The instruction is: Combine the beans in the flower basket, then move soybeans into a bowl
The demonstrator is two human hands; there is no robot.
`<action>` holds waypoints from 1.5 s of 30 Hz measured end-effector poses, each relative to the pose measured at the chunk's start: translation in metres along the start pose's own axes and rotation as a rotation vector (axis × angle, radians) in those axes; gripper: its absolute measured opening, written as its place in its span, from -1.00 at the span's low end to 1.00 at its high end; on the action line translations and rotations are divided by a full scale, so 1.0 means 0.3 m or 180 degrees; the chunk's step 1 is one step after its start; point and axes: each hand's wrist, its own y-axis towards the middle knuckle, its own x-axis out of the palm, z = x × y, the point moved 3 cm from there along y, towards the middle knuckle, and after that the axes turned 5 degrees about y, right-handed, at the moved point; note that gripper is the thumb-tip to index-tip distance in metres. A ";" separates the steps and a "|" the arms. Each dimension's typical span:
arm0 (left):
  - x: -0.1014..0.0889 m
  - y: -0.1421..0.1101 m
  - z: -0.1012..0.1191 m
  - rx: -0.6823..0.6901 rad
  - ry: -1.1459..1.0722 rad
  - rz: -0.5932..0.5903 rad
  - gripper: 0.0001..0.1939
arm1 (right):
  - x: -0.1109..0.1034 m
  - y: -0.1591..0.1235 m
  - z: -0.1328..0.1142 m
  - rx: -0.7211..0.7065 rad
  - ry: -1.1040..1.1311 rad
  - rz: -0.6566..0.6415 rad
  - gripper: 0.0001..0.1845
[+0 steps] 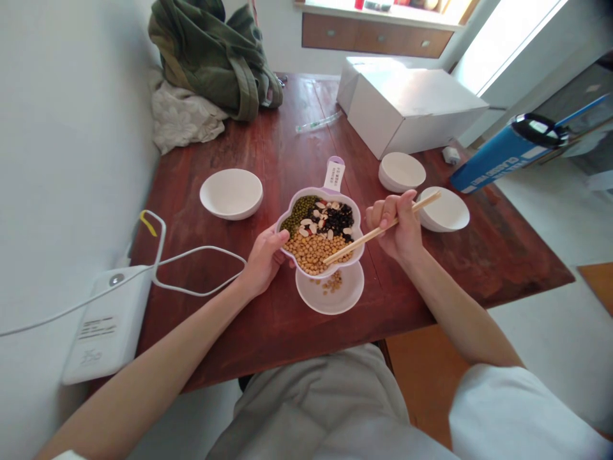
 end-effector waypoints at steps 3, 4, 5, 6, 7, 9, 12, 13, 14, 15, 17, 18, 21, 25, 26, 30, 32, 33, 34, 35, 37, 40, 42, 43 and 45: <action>-0.002 0.001 -0.003 -0.0012 0.0012 0.0015 -0.45 | 0.003 -0.009 0.004 -0.0058 -0.0144 -0.0039 -0.10; -0.003 0.001 -0.004 -0.0009 0.0027 0.0019 -0.44 | 0.003 -0.011 0.006 -0.0081 -0.0156 -0.0070 -0.10; -0.005 0.001 -0.005 -0.0006 0.0041 0.0024 -0.44 | 0.003 -0.013 0.006 -0.0108 -0.0151 -0.0105 -0.09; -0.006 0.000 -0.005 -0.0003 0.0049 0.0027 -0.44 | 0.001 -0.015 0.006 -0.0138 -0.0134 -0.0139 -0.09; -0.007 0.000 -0.005 -0.0006 0.0052 0.0025 -0.44 | -0.001 -0.016 0.006 -0.0172 -0.0114 -0.0166 -0.10; -0.008 -0.001 -0.005 -0.0017 0.0053 0.0026 -0.44 | -0.006 -0.018 0.004 -0.0258 -0.0105 -0.0222 -0.14; -0.009 -0.002 -0.007 -0.0046 0.0059 0.0036 -0.43 | -0.013 -0.024 -0.001 -0.0422 -0.0221 -0.0332 -0.22; -0.009 -0.002 -0.007 -0.0050 0.0059 0.0041 -0.43 | -0.014 -0.027 -0.004 -0.0481 -0.0273 -0.0393 -0.24; -0.009 -0.001 -0.007 -0.0046 0.0059 0.0045 -0.43 | -0.016 -0.029 -0.008 -0.0537 -0.0320 -0.0464 -0.26; -0.008 -0.001 -0.007 -0.0043 0.0061 0.0046 -0.44 | -0.016 -0.031 -0.012 -0.0582 -0.0367 -0.0550 -0.29; -0.008 0.000 -0.007 -0.0036 0.0062 0.0057 -0.43 | -0.016 -0.034 -0.022 -0.0670 -0.0471 -0.0721 -0.33; -0.008 0.001 -0.007 -0.0041 0.0062 0.0063 -0.43 | -0.016 -0.035 -0.027 -0.0706 -0.0535 -0.0796 -0.34; -0.009 0.000 -0.008 -0.0066 0.0064 0.0095 -0.41 | -0.009 -0.036 -0.038 -0.0731 -0.0720 -0.1015 -0.36; -0.010 -0.002 -0.008 -0.0070 0.0016 0.0114 -0.42 | -0.003 -0.036 -0.034 -0.0628 -0.0741 -0.1141 -0.37; -0.009 -0.002 -0.009 -0.0073 0.0003 0.0107 -0.42 | -0.003 -0.036 -0.032 -0.0619 -0.0721 -0.1130 -0.38; -0.007 -0.002 -0.007 -0.0089 -0.0006 0.0105 -0.43 | -0.007 -0.032 -0.029 -0.0654 -0.0652 -0.1111 -0.40; -0.005 -0.002 -0.005 -0.0090 -0.0001 0.0106 -0.42 | -0.006 -0.029 -0.030 -0.0658 -0.0632 -0.1109 -0.38; -0.004 -0.002 -0.004 -0.0088 0.0004 0.0095 -0.42 | -0.005 -0.027 -0.029 -0.0646 -0.0626 -0.1086 -0.37; -0.003 -0.003 -0.003 -0.0080 0.0011 0.0082 -0.42 | -0.005 -0.025 -0.028 -0.0625 -0.0621 -0.1053 -0.36; -0.001 -0.004 -0.001 -0.0068 0.0018 0.0066 -0.44 | -0.005 -0.023 -0.026 -0.0598 -0.0614 -0.1010 -0.34; 0.001 -0.005 0.000 -0.0037 0.0033 0.0039 -0.47 | -0.009 -0.021 -0.019 -0.0514 -0.0596 -0.0920 -0.30; 0.000 -0.005 0.000 -0.0011 0.0063 0.0024 -0.50 | -0.018 -0.020 -0.005 -0.0359 -0.0554 -0.0825 -0.29; -0.002 -0.005 -0.004 -0.0015 0.0086 0.0003 -0.49 | -0.024 -0.022 0.004 -0.0277 -0.0543 -0.0769 -0.29; -0.004 -0.005 -0.006 -0.0021 0.0087 -0.0010 -0.47 | -0.025 -0.023 0.007 -0.0254 -0.0539 -0.0745 -0.29; -0.006 -0.004 -0.010 -0.0031 0.0066 -0.0020 -0.45 | -0.026 -0.024 0.012 -0.0236 -0.0519 -0.0678 -0.29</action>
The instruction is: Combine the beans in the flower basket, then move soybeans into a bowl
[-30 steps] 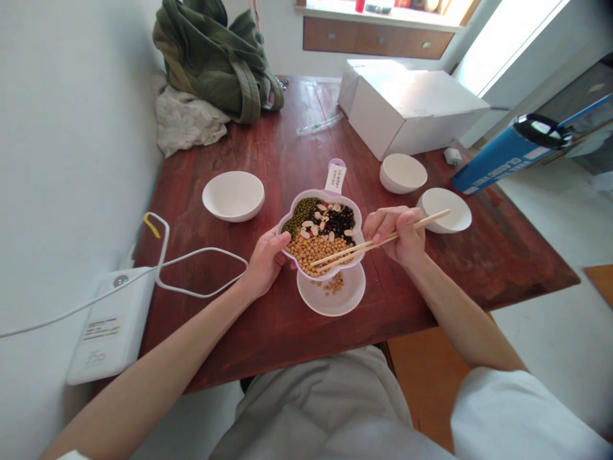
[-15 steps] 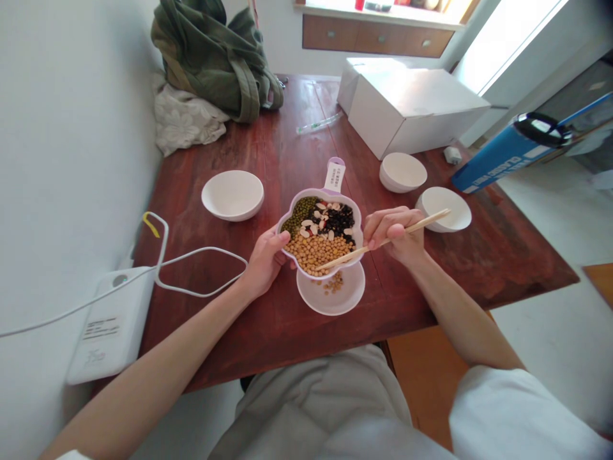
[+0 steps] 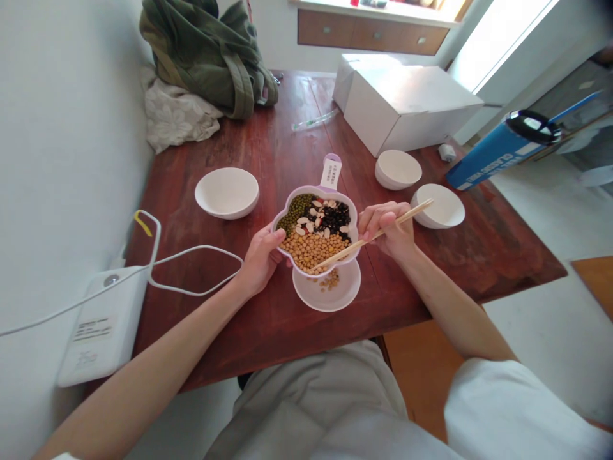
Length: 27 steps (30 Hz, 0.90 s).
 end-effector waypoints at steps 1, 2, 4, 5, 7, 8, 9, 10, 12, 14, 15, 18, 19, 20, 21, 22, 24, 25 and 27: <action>-0.001 0.000 -0.001 0.0000 -0.0013 0.0000 -0.43 | 0.001 0.000 0.002 0.0009 0.0018 0.0033 -0.28; -0.002 0.000 -0.002 0.0001 -0.0022 0.0003 -0.42 | 0.002 0.000 0.004 0.0025 0.0041 0.0061 -0.28; -0.003 0.001 -0.002 0.0006 -0.0019 0.0008 -0.40 | 0.006 0.001 0.008 0.0066 0.0101 0.0097 -0.26; -0.003 0.001 -0.002 0.0009 -0.0014 0.0007 -0.39 | 0.007 0.001 0.010 0.0089 0.0129 0.0102 -0.25; -0.002 0.002 -0.001 0.0002 -0.0002 0.0012 -0.38 | 0.008 0.002 0.012 0.0095 0.0185 0.0143 -0.24; -0.002 0.003 0.000 -0.0001 0.0002 0.0018 -0.39 | 0.008 0.003 0.012 0.0080 0.0209 0.0188 -0.24; -0.002 0.003 0.000 0.0003 0.0003 0.0022 -0.39 | 0.007 0.003 0.011 0.0063 0.0230 0.0246 -0.24; -0.001 0.004 -0.001 0.0011 -0.0001 0.0025 -0.39 | 0.006 0.004 0.010 0.0049 0.0247 0.0313 -0.24; -0.001 0.004 -0.002 0.0033 -0.0006 0.0034 -0.40 | 0.003 0.006 0.007 0.0060 0.0264 0.0448 -0.23; -0.001 0.003 -0.004 0.0039 0.0003 0.0043 -0.39 | 0.003 0.008 0.003 0.0100 0.0243 0.0557 -0.21; -0.001 0.002 -0.005 0.0035 0.0012 0.0044 -0.39 | 0.003 0.008 0.001 0.0107 0.0217 0.0585 -0.20; 0.000 0.001 -0.004 0.0037 0.0020 0.0056 -0.37 | 0.009 0.007 -0.006 0.0026 0.0142 0.0520 -0.23; 0.001 0.001 -0.003 0.0042 0.0018 0.0056 -0.37 | 0.012 0.005 -0.008 -0.0006 0.0112 0.0448 -0.25; 0.002 0.001 -0.002 0.0044 0.0018 0.0055 -0.37 | 0.015 0.003 -0.010 -0.0026 0.0076 0.0370 -0.27; 0.002 0.002 -0.001 0.0047 0.0018 0.0052 -0.37 | 0.016 0.001 -0.010 -0.0030 0.0031 0.0289 -0.28; 0.003 0.002 0.000 0.0052 0.0017 0.0048 -0.37 | 0.017 -0.002 -0.010 -0.0025 -0.0024 0.0207 -0.28; 0.003 0.003 0.000 0.0061 0.0006 0.0032 -0.38 | 0.015 -0.007 -0.009 -0.0023 -0.0137 0.0080 -0.28; 0.004 0.003 0.000 0.0063 -0.0003 0.0024 -0.38 | 0.013 -0.008 -0.008 -0.0025 -0.0181 0.0038 -0.28; 0.004 0.003 0.000 0.0049 -0.0009 0.0005 -0.37 | 0.008 -0.010 -0.005 -0.0025 -0.0223 -0.0004 -0.29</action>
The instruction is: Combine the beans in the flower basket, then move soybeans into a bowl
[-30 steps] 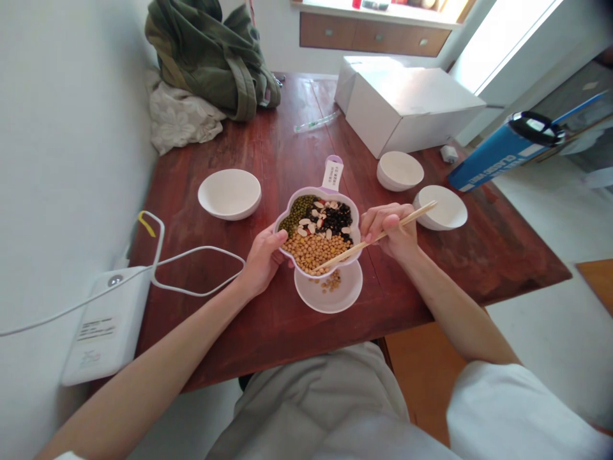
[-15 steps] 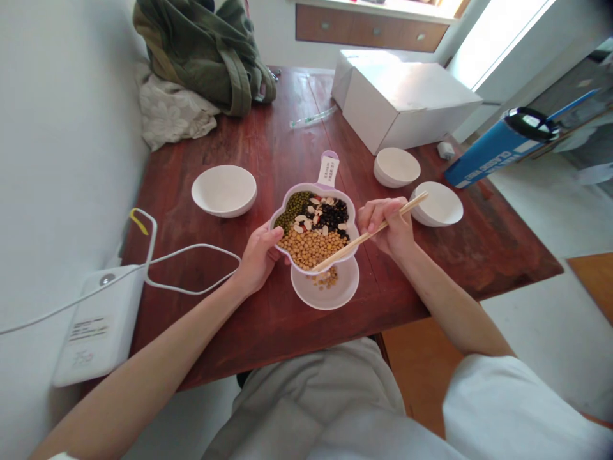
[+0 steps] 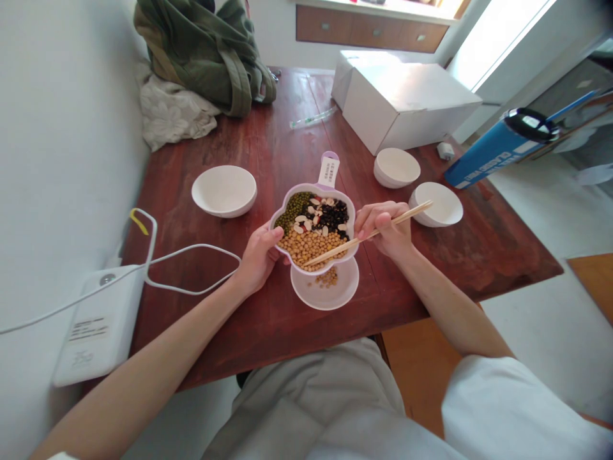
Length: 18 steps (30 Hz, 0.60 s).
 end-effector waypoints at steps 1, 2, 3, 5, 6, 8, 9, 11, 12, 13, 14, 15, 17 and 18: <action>0.000 0.000 0.000 -0.0010 0.0004 -0.0002 -0.37 | -0.002 0.000 0.002 0.0005 0.0008 -0.0008 -0.29; 0.000 0.000 -0.001 -0.0019 0.0008 0.0005 -0.37 | -0.003 0.000 0.003 0.0006 0.0039 -0.0021 -0.30; -0.001 0.000 -0.001 -0.0025 0.0012 0.0017 -0.38 | -0.002 0.001 0.005 -0.0002 0.0091 -0.0037 -0.30; -0.001 0.000 -0.001 -0.0023 0.0020 0.0034 -0.38 | 0.003 0.004 0.006 -0.0009 0.0218 -0.0060 -0.31; -0.001 0.000 -0.001 -0.0015 0.0023 0.0036 -0.39 | 0.006 0.006 0.007 0.0014 0.0275 -0.0052 -0.31; -0.001 -0.001 0.000 0.0001 0.0029 0.0032 -0.39 | 0.010 0.011 0.008 0.0096 0.0363 0.0040 -0.28; -0.001 -0.001 0.000 0.0006 0.0030 0.0030 -0.39 | 0.010 0.014 0.008 0.0125 0.0391 0.0126 -0.27; -0.002 -0.001 0.000 -0.0003 0.0032 0.0038 -0.40 | 0.007 0.019 0.004 0.0097 0.0424 0.0361 -0.25; -0.003 -0.002 0.000 -0.0012 0.0035 0.0041 -0.40 | 0.004 0.021 0.001 0.0058 0.0425 0.0474 -0.24; -0.003 -0.002 0.000 -0.0018 0.0036 0.0042 -0.40 | 0.000 0.021 -0.002 0.0022 0.0411 0.0567 -0.24; -0.004 -0.001 0.001 -0.0025 0.0038 0.0046 -0.41 | -0.004 0.021 -0.004 -0.0003 0.0385 0.0631 -0.23; -0.003 -0.001 0.001 -0.0026 0.0038 0.0049 -0.42 | -0.007 0.020 -0.006 -0.0008 0.0347 0.0657 -0.23; -0.002 0.000 0.002 -0.0020 0.0028 0.0056 -0.44 | -0.011 0.016 -0.006 0.0017 0.0236 0.0580 -0.26; -0.001 0.000 0.003 -0.0018 0.0022 0.0059 -0.45 | -0.011 0.013 -0.005 0.0028 0.0171 0.0487 -0.27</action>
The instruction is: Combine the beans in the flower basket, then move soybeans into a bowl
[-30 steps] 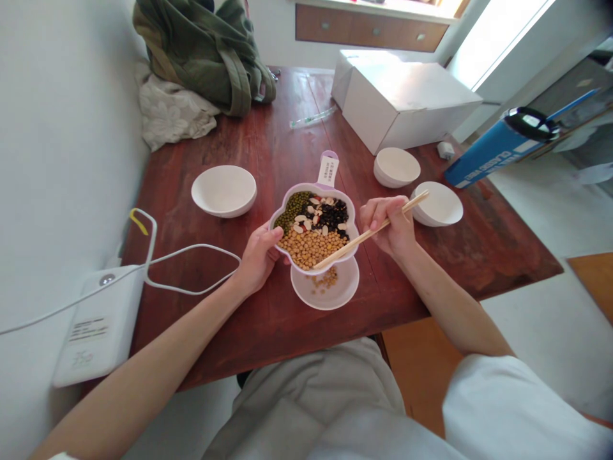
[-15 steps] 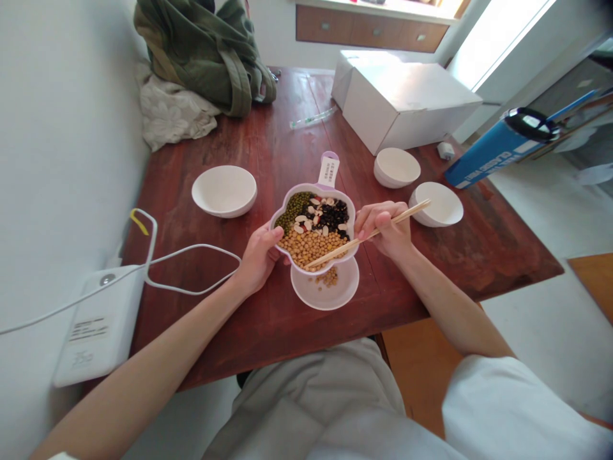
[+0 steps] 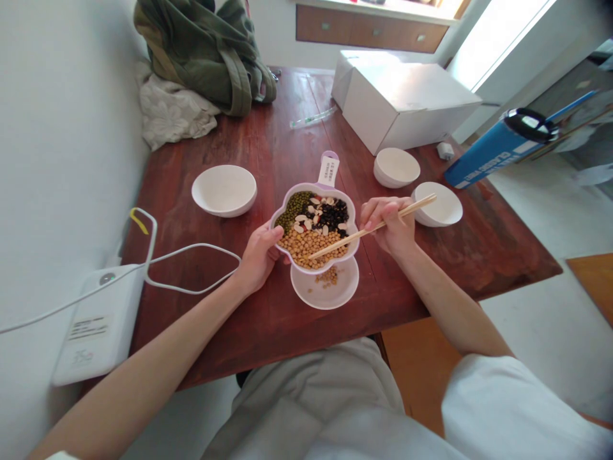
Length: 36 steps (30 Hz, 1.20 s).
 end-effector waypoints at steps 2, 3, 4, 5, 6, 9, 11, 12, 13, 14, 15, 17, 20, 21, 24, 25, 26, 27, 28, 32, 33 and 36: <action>0.003 0.000 0.001 -0.0008 -0.0013 0.0001 -0.44 | 0.002 -0.006 0.003 0.0002 -0.0097 -0.0255 -0.30; 0.003 -0.001 0.001 -0.0018 -0.0017 0.0002 -0.43 | 0.005 -0.008 0.004 -0.0010 -0.0110 -0.0373 -0.30; 0.004 -0.001 0.000 -0.0031 -0.0019 0.0006 -0.42 | 0.007 -0.010 0.005 -0.0021 -0.0101 -0.0456 -0.30; 0.003 -0.002 -0.001 -0.0038 -0.0019 0.0012 -0.41 | 0.009 -0.012 0.006 -0.0017 -0.0077 -0.0501 -0.29; 0.002 -0.003 -0.002 -0.0042 -0.0018 0.0016 -0.41 | 0.011 -0.012 0.007 0.0004 -0.0049 -0.0505 -0.29; -0.002 -0.003 -0.005 -0.0022 -0.0023 -0.0002 -0.41 | 0.015 -0.010 0.014 0.0128 0.0044 -0.0407 -0.25; -0.004 -0.003 -0.006 -0.0005 -0.0016 -0.0024 -0.42 | 0.016 -0.006 0.015 0.0145 0.0147 -0.0305 -0.24; -0.004 -0.002 -0.006 -0.0001 -0.0007 -0.0030 -0.43 | 0.016 -0.003 0.015 0.0122 0.0212 -0.0251 -0.24; -0.004 -0.001 -0.005 0.0001 0.0003 -0.0032 -0.42 | 0.014 0.000 0.013 0.0086 0.0276 -0.0193 -0.25; -0.004 -0.001 -0.004 -0.0003 0.0010 -0.0029 -0.42 | 0.012 0.003 0.011 0.0044 0.0329 -0.0128 -0.25; -0.002 0.000 -0.002 -0.0014 0.0013 -0.0023 -0.42 | 0.009 0.006 0.009 0.0007 0.0359 -0.0065 -0.24; 0.001 0.001 0.001 -0.0032 0.0004 0.0000 -0.43 | 0.001 0.010 0.004 -0.0043 0.0332 0.0045 -0.23; 0.005 0.001 0.005 -0.0055 0.0004 0.0017 -0.45 | -0.006 0.008 0.003 -0.0018 0.0141 -0.0003 -0.24; 0.006 0.001 0.005 -0.0055 0.0006 0.0016 -0.45 | -0.006 0.005 0.005 0.0029 0.0077 -0.0076 -0.25; 0.007 0.000 0.005 -0.0030 0.0010 0.0002 -0.43 | -0.005 -0.005 0.014 0.0190 -0.0032 -0.0278 -0.25; 0.007 0.001 0.005 -0.0020 0.0012 -0.0002 -0.42 | -0.003 -0.007 0.016 0.0212 -0.0030 -0.0321 -0.25; 0.006 0.001 0.005 -0.0015 0.0016 -0.0005 -0.41 | -0.001 -0.008 0.017 0.0204 -0.0005 -0.0346 -0.25; 0.006 0.001 0.005 -0.0011 0.0016 -0.0001 -0.41 | 0.001 -0.008 0.016 0.0173 0.0035 -0.0347 -0.25; 0.005 0.001 0.005 -0.0013 0.0013 0.0009 -0.42 | 0.003 -0.007 0.015 0.0139 0.0083 -0.0330 -0.25; 0.004 0.000 0.006 -0.0036 -0.0001 0.0029 -0.47 | 0.007 0.006 0.009 0.0075 0.0242 -0.0073 -0.23; 0.003 -0.001 0.006 -0.0035 -0.0004 0.0026 -0.48 | 0.007 0.010 0.007 0.0061 0.0275 -0.0005 -0.22; 0.001 -0.001 0.002 -0.0013 -0.0010 0.0006 -0.49 | 0.001 0.019 0.000 -0.0029 0.0362 0.0128 -0.20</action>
